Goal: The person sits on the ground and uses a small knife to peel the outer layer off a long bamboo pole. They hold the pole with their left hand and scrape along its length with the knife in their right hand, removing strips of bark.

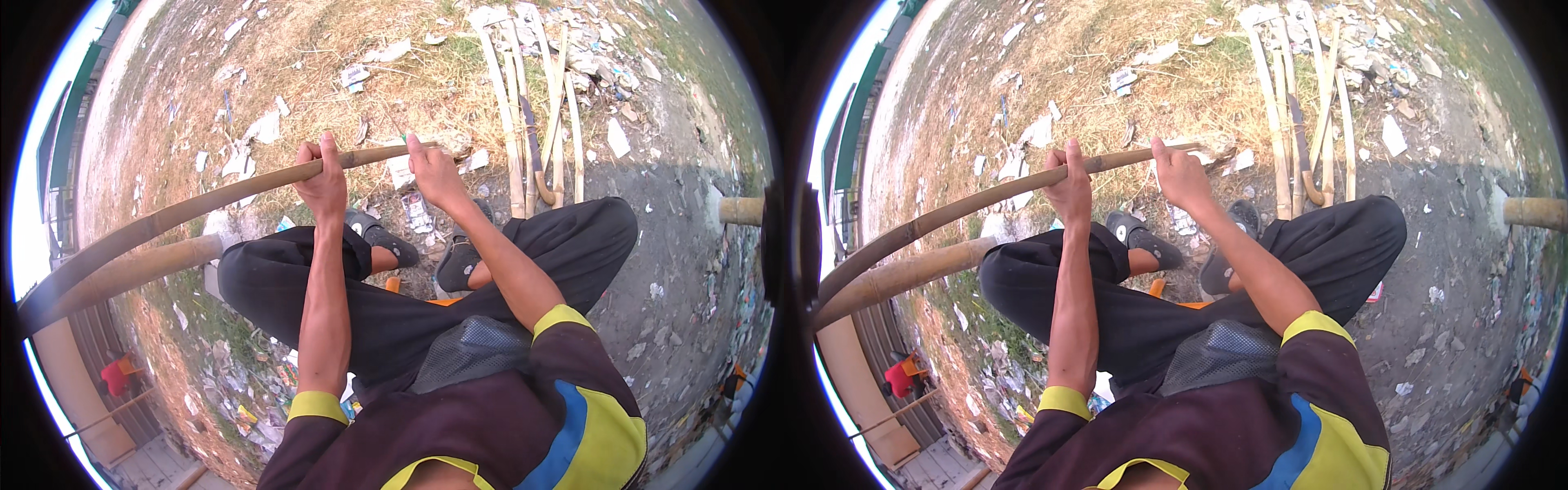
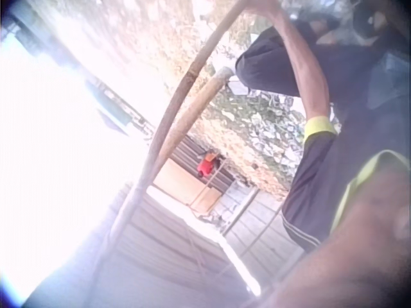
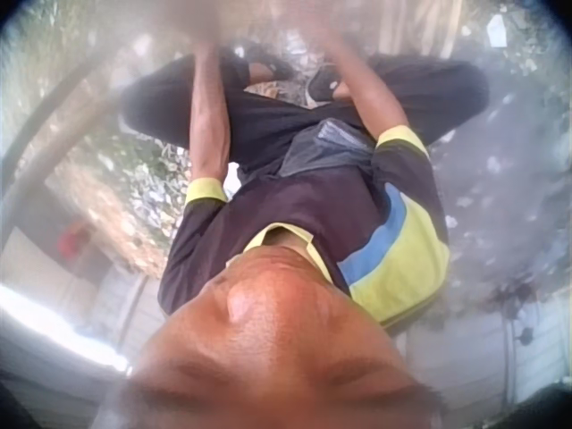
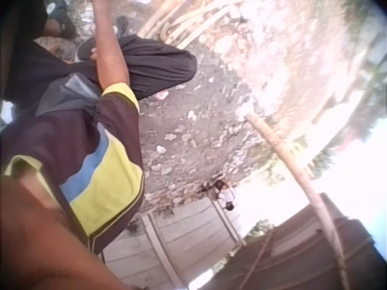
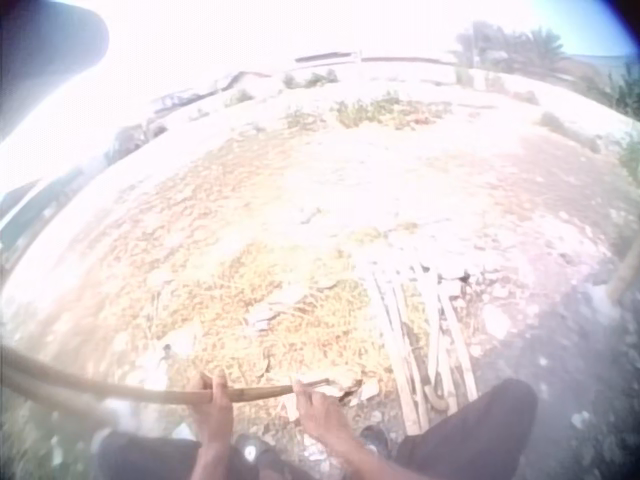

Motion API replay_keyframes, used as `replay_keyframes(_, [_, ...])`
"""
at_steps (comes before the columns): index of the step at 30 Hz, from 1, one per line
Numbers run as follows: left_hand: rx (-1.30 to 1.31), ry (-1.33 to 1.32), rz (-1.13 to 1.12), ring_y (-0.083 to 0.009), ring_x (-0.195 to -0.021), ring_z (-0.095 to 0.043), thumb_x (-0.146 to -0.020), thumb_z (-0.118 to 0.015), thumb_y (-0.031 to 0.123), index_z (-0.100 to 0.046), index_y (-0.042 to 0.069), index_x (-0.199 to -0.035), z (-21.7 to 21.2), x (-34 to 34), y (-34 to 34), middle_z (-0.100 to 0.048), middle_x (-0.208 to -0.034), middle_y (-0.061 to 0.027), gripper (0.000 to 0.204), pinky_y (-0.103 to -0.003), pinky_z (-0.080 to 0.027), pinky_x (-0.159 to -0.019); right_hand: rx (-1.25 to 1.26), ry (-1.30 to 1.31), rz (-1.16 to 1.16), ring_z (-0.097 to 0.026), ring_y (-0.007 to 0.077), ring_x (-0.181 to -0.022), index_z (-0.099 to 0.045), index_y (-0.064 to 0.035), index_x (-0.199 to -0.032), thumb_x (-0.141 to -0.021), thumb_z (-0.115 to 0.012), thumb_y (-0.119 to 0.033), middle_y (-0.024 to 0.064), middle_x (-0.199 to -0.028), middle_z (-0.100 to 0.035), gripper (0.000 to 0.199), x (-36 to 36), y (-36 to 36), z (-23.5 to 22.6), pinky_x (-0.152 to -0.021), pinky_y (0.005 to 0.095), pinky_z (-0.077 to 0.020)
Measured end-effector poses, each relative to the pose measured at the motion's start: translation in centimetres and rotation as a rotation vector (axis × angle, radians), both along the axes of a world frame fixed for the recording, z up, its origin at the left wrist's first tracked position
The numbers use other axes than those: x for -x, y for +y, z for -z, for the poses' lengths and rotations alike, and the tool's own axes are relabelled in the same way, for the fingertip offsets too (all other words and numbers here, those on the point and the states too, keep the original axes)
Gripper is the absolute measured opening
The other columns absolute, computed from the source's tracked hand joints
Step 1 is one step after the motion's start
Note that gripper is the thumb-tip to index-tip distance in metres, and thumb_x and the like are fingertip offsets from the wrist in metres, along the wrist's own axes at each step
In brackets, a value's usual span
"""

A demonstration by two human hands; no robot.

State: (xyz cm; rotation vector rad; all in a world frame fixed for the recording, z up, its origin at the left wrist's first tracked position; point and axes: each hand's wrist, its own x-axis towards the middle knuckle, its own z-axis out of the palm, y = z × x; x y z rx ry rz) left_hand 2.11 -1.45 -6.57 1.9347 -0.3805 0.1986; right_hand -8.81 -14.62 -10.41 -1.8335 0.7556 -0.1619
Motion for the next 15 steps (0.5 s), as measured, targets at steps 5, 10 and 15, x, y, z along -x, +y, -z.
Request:
replay_keyframes(5, [0.118,0.01,0.07,-0.0065,-0.051,-0.036,-0.092,-0.061,0.023,-0.04,0.006,-0.058,-4.8,-1.3,0.1,-0.041,-0.052,0.0025,0.043,-0.028,-0.031,-0.048,-0.207,-0.343,0.114,-0.043,0.0057,-0.052,-0.054,-0.0046,-0.072,-0.096,-0.038,-0.058,-0.0027,-0.053,-0.042,0.061,0.4,-2.3,-1.3,-0.048,0.0238,-0.0327])
replay_keyframes(10, [0.265,0.056,0.06,-0.0076,-0.042,-0.042,-0.088,-0.064,0.021,-0.046,0.008,-0.06,-12.1,-3.8,0.9,-0.05,-0.051,-0.0018,0.036,-0.026,-0.033,-0.041,0.133,-0.254,0.025,-0.042,0.0069,-0.054,-0.067,-0.0051,-0.099,-0.089,-0.062,-0.048,-0.0028,-0.057,-0.044,0.044,2.0,-3.5,-3.3,-0.051,0.0254,-0.0326])
replay_keyframes(15, [0.375,0.13,-0.068,-0.0091,-0.052,-0.044,-0.084,-0.068,0.019,-0.052,0.007,-0.068,-15.1,-5.6,2.3,-0.046,-0.06,-0.0008,0.026,-0.028,-0.037,-0.05,0.12,-0.216,-0.179,-0.039,0.0082,-0.048,-0.071,-0.0085,-0.097,-0.081,-0.073,-0.043,-0.0037,-0.052,-0.04,0.038,3.0,-3.3,-6.3,-0.047,0.029,-0.0305])
